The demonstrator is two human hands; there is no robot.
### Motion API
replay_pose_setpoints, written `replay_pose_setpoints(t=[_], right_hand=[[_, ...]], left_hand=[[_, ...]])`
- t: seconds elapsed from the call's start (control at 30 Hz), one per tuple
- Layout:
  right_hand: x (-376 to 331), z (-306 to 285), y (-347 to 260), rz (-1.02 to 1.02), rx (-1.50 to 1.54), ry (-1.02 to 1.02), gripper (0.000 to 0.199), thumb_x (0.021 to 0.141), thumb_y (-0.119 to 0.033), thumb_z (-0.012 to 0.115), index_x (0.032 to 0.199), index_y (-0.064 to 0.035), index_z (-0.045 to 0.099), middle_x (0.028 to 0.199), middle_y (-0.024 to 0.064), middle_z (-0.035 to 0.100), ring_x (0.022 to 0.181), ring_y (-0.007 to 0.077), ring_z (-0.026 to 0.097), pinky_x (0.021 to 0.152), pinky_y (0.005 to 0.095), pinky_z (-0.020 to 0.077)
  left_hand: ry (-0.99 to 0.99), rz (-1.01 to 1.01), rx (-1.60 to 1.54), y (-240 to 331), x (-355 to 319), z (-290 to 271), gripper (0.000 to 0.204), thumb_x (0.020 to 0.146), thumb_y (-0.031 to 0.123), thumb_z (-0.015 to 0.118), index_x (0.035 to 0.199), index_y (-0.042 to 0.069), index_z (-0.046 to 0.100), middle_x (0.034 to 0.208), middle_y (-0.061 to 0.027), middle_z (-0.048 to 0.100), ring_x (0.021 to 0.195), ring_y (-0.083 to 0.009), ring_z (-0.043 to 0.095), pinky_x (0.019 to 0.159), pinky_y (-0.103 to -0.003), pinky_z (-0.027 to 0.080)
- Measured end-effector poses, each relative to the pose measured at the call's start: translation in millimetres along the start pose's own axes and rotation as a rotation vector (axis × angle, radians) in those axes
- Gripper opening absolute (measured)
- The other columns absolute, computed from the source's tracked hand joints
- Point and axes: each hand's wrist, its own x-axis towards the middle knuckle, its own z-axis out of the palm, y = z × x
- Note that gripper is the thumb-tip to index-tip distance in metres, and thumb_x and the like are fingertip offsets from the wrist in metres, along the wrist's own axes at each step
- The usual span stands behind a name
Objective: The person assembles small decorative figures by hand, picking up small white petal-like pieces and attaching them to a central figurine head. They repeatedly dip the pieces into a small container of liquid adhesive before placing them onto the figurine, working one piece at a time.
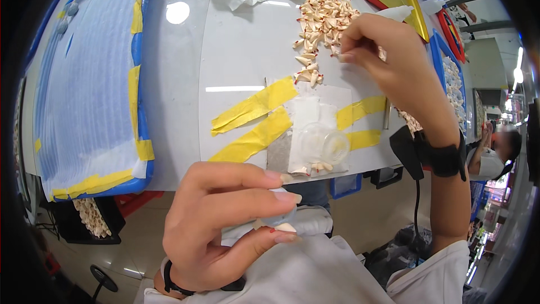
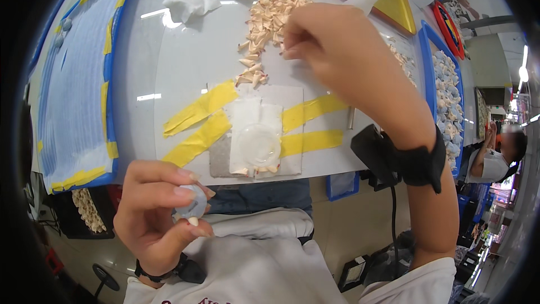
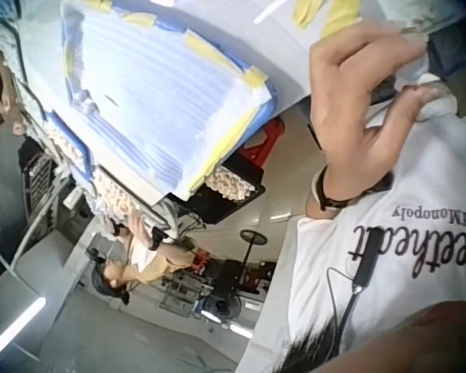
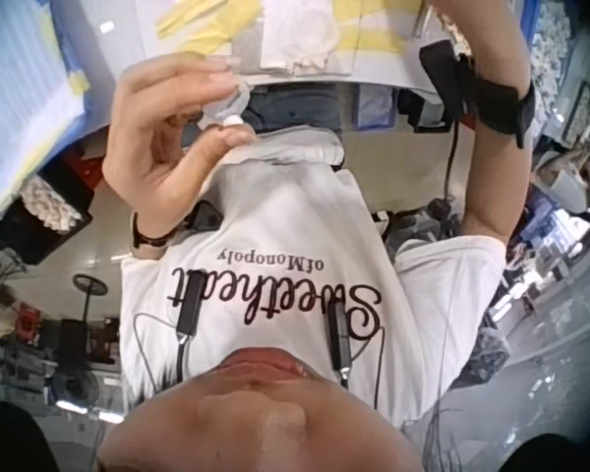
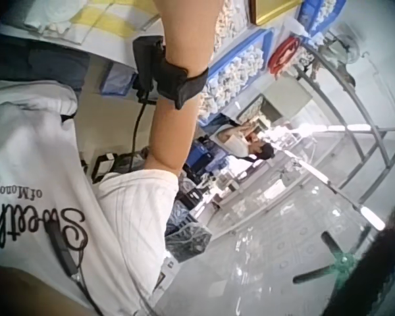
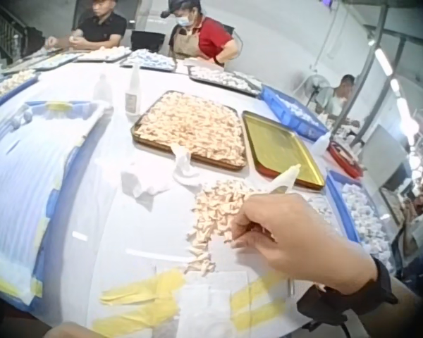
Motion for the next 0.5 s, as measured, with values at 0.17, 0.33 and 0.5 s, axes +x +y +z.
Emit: replay_pose_setpoints(t=[0.17, 0.33, 0.5], right_hand=[[-3, -3, -2, 0.051, 0.078, 0.01, 0.009, 0.07, 0.003, 0.061, 0.076, 0.0005, 0.056, 0.068, 0.0043, 0.054, 0.063, 0.0129, 0.051, 0.058, 0.0255, 0.0398], [11, 7, 8, -0.076, -0.081, -0.046, 0.01, 0.069, 0.003, 0.062, 0.076, 0.0006, 0.056, 0.07, 0.005, 0.056, 0.063, 0.014, 0.052, 0.059, 0.0258, 0.0409], [4, -7, -8, 0.026, 0.083, 0.045, 0.009, 0.068, 0.003, 0.062, 0.075, 0.001, 0.056, 0.069, 0.0078, 0.055, 0.063, 0.0188, 0.054, 0.058, 0.0276, 0.0418]], left_hand=[[-0.159, 0.053, 0.058, -1, 2, -7, 0.033, 0.069, 0.003, 0.072, 0.096, -0.001, 0.054, 0.101, -0.0169, 0.046, 0.08, -0.0213, 0.059, 0.069, -0.028, 0.052], [0.007, -0.007, -0.055, 7, -3, 5, 0.031, 0.062, 0.001, 0.075, 0.091, 0.002, 0.064, 0.094, -0.0147, 0.059, 0.08, -0.0182, 0.057, 0.066, -0.025, 0.046], [-0.002, -0.112, 0.002, 14, -5, -2, 0.031, 0.063, 0.002, 0.074, 0.092, 0.003, 0.064, 0.096, -0.0126, 0.059, 0.082, -0.019, 0.057, 0.069, -0.027, 0.047]])
